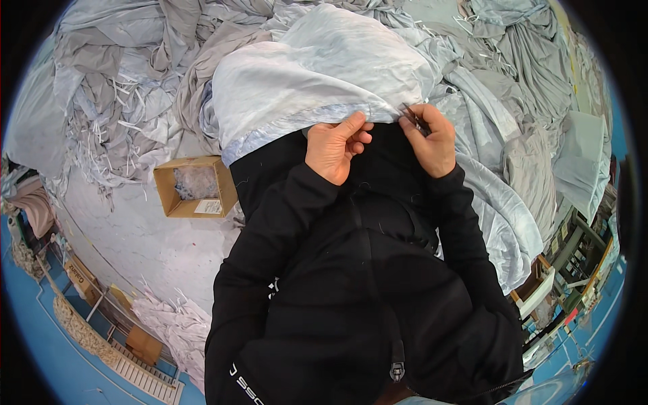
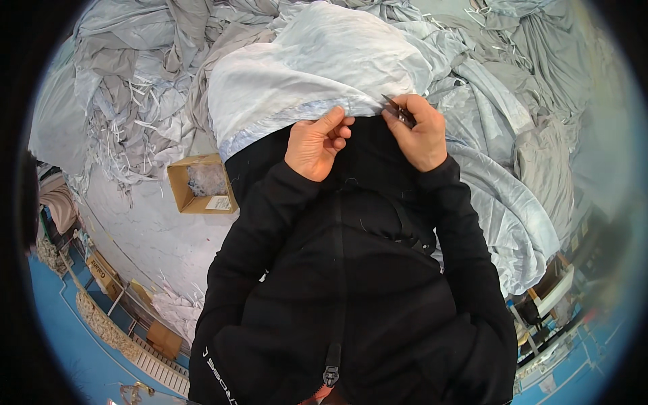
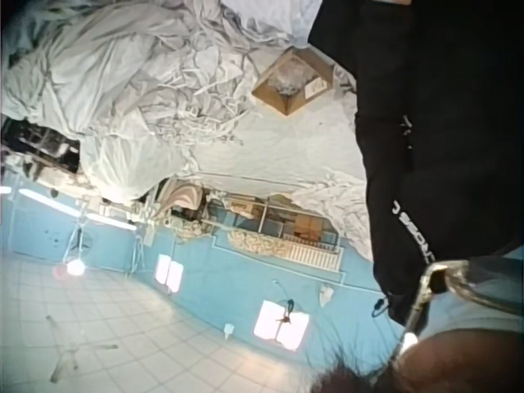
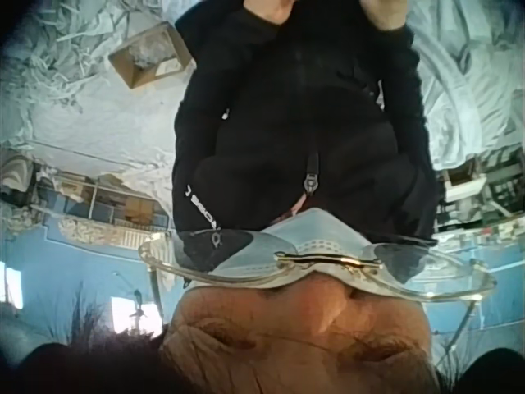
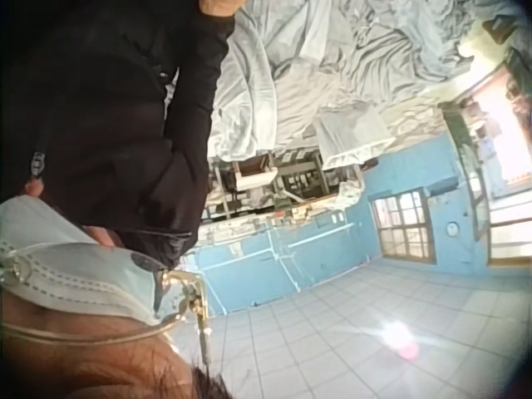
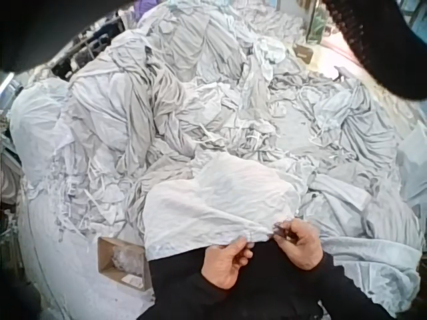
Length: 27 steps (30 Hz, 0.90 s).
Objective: Inspecting fabric pieces for defects and removing loose threads using tweezers.
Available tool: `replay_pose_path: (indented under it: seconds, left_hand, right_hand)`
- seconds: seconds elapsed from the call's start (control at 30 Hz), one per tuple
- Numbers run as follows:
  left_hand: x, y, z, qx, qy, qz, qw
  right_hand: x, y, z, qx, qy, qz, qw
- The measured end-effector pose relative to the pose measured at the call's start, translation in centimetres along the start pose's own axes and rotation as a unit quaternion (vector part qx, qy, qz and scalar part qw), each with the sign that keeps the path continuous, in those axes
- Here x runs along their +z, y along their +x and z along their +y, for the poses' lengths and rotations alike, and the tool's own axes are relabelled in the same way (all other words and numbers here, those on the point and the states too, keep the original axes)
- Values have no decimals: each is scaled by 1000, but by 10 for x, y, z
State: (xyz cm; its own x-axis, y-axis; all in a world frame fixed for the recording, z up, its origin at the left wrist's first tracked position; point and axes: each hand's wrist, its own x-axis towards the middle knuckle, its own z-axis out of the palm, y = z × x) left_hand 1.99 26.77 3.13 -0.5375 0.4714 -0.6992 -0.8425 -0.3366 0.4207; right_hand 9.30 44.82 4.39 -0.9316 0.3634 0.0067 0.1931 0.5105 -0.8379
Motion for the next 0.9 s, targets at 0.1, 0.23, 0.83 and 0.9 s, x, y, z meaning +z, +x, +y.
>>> replay_pose_path:
  seconds: [0.1,0.23,0.83,0.9]
  left_hand:
    - [-1,-2,-3,32,22,-1,999]
    - [0,-8,-6,66,38,-17,997]
    - [-4,-14,-12,183,166,-45,968]
    - [-4,-15,-12,183,193,-43,963]
  right_hand:
    - [0,-12,-18,-56,5,14,998]
    - [13,-21,-34,5,64,1,998]
    - [29,-10,-39,118,183,-77,973]
    - [30,-10,-36,101,192,-72,974]
